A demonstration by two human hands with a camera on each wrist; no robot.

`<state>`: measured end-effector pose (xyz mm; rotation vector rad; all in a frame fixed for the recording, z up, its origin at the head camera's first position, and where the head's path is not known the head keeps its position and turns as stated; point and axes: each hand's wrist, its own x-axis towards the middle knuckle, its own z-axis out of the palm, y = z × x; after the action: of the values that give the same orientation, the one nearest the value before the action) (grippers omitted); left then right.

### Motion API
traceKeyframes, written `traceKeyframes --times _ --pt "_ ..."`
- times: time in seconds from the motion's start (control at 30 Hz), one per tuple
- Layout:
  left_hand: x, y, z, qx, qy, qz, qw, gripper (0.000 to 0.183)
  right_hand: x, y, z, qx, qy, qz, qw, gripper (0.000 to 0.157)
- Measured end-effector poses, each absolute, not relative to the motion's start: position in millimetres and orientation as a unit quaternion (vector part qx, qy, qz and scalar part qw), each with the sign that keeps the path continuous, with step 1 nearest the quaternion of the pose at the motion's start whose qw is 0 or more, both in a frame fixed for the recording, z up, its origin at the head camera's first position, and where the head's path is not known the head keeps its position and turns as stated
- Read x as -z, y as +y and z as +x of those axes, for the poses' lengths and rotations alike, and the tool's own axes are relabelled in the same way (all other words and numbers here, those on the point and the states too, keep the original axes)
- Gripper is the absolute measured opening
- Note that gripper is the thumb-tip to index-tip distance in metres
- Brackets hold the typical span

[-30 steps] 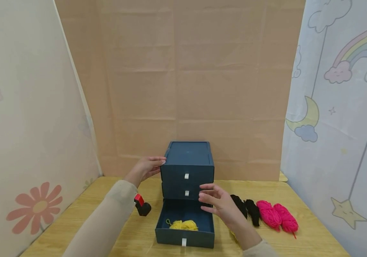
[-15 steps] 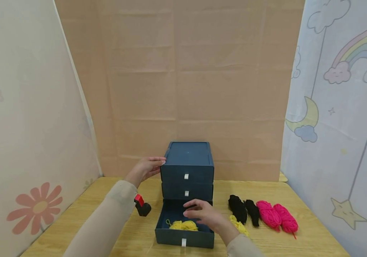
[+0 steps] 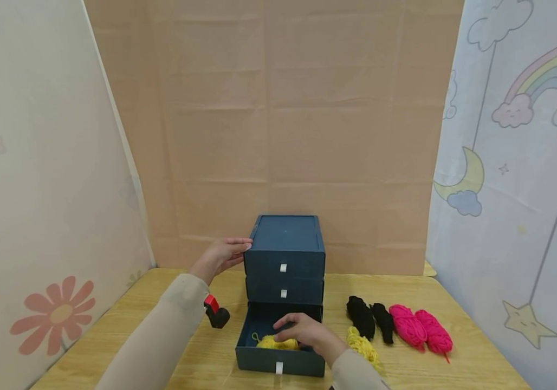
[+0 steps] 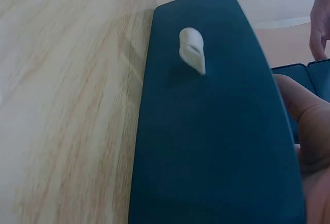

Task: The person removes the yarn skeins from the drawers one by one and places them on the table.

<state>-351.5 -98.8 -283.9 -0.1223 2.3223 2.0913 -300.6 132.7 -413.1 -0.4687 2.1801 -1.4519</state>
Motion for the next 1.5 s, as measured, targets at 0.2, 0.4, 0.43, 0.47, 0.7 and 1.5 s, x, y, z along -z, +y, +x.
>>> traceKeyframes --times 0.2,0.4,0.43,0.47,0.7,1.5 --pt "284.4 -98.7 -351.9 -0.671 0.741 -0.039 0.01 0.023 413.5 128.7 -301.6 0.491 0.824 -0.147 0.243 0.031" --pt "282.8 -98.9 -350.4 -0.669 0.742 -0.041 0.013 0.023 412.9 124.3 -304.8 0.457 0.846 -0.123 0.245 0.024" --pt "282.9 -99.0 -350.4 -0.668 0.743 -0.04 0.013 0.023 413.2 123.8 -305.8 0.455 0.848 -0.119 0.246 0.023" --pt "283.0 -99.1 -350.3 -0.667 0.744 -0.039 0.013 0.023 413.5 123.4 -306.7 0.453 0.849 -0.117 0.246 0.023" --pt "283.3 -100.0 -351.6 -0.665 0.746 -0.04 0.012 0.022 415.6 121.3 -309.0 0.448 0.857 -0.102 0.236 0.02" --pt "283.7 -99.5 -350.7 -0.663 0.747 -0.042 0.009 0.022 409.1 124.2 -306.5 0.504 0.831 -0.122 0.2 0.023"
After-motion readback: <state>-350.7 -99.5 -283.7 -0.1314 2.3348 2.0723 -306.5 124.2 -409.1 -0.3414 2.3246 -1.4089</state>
